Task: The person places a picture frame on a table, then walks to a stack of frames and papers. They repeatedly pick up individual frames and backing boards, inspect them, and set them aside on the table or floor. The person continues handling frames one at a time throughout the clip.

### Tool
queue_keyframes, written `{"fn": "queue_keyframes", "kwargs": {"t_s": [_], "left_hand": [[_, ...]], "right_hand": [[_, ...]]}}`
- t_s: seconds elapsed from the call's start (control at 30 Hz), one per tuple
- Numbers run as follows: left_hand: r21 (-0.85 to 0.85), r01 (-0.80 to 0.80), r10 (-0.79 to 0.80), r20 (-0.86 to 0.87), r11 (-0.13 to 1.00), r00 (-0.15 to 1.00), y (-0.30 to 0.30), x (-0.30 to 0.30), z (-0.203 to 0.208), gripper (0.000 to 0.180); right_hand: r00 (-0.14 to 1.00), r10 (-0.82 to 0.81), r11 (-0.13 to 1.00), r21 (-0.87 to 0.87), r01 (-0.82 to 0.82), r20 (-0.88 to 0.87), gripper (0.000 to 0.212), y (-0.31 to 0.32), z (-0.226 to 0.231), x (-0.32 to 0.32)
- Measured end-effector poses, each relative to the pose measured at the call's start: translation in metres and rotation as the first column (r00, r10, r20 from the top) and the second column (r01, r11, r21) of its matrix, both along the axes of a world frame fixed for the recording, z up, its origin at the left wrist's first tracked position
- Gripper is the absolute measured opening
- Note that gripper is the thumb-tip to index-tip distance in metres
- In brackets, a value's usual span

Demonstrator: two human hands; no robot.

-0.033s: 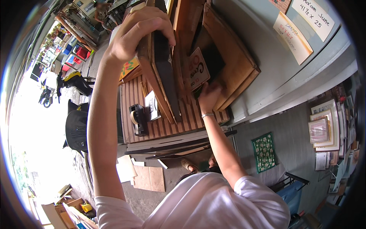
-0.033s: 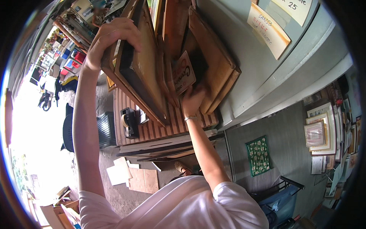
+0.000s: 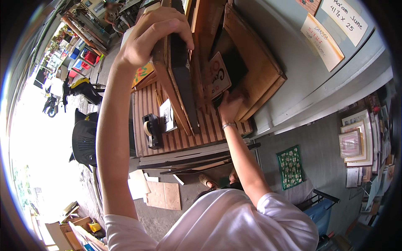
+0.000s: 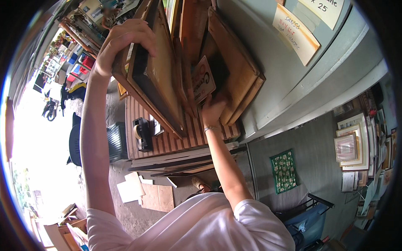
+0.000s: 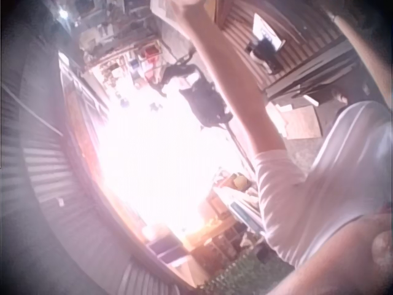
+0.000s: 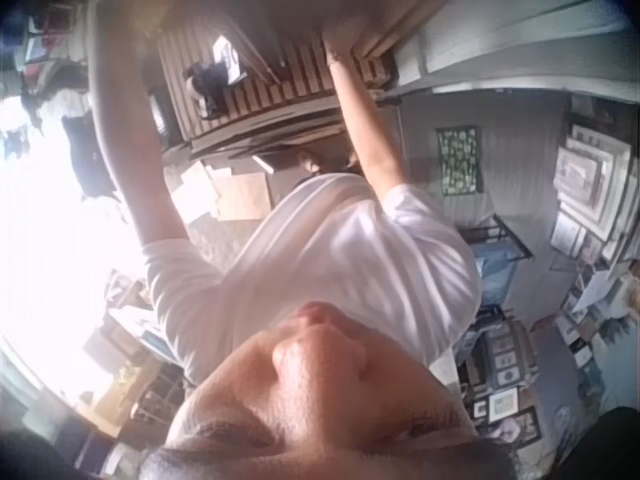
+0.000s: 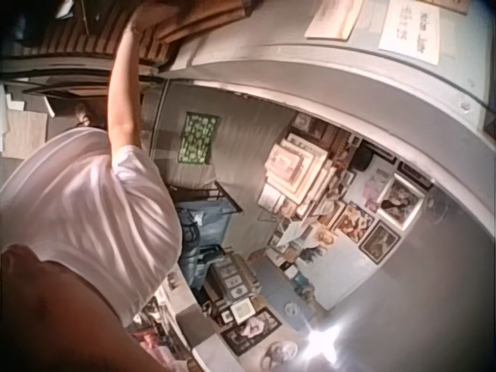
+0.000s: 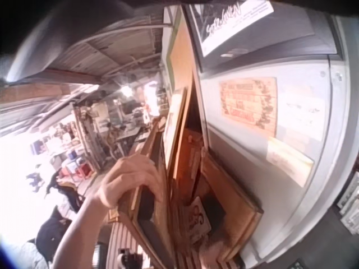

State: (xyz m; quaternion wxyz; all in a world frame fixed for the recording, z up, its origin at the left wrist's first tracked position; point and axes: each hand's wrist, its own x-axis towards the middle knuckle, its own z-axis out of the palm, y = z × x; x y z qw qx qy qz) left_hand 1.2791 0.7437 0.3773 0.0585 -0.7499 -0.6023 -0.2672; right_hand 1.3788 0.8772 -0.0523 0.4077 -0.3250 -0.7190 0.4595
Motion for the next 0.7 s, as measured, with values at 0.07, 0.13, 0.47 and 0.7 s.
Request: {"fn": "queue_keyframes", "kwargs": {"t_s": [0.07, 0.13, 0.47, 0.7], "left_hand": [[-0.015, 0.007, -0.007, -0.027, 1.0, 1.0, -0.002, -0.001, 0.003, 0.046], [0.021, 0.036, -0.034, -0.066, 0.999, 0.997, -0.002, -0.005, 0.003, 0.045], [0.125, 0.162, -0.14, -0.17, 0.979, 0.976, 0.005, -0.013, -0.003, 0.038], [0.038, 0.028, -0.027, -0.045, 0.999, 0.999, 0.005, -0.001, 0.003, 0.049]], "right_hand": [[0.955, 0.092, 0.985, 0.112, -0.128, 0.281, 0.068, 0.018, -0.021, -0.01], [0.955, 0.174, 0.983, -0.091, -0.157, 0.24, 0.068, 0.029, -0.028, -0.027], [0.835, 0.319, 0.947, -0.125, -0.295, 0.448, 0.05, 0.046, -0.007, -0.037], [0.927, 0.181, 0.983, -0.028, -0.182, 0.328, 0.035, 0.033, 0.029, -0.022]]}}
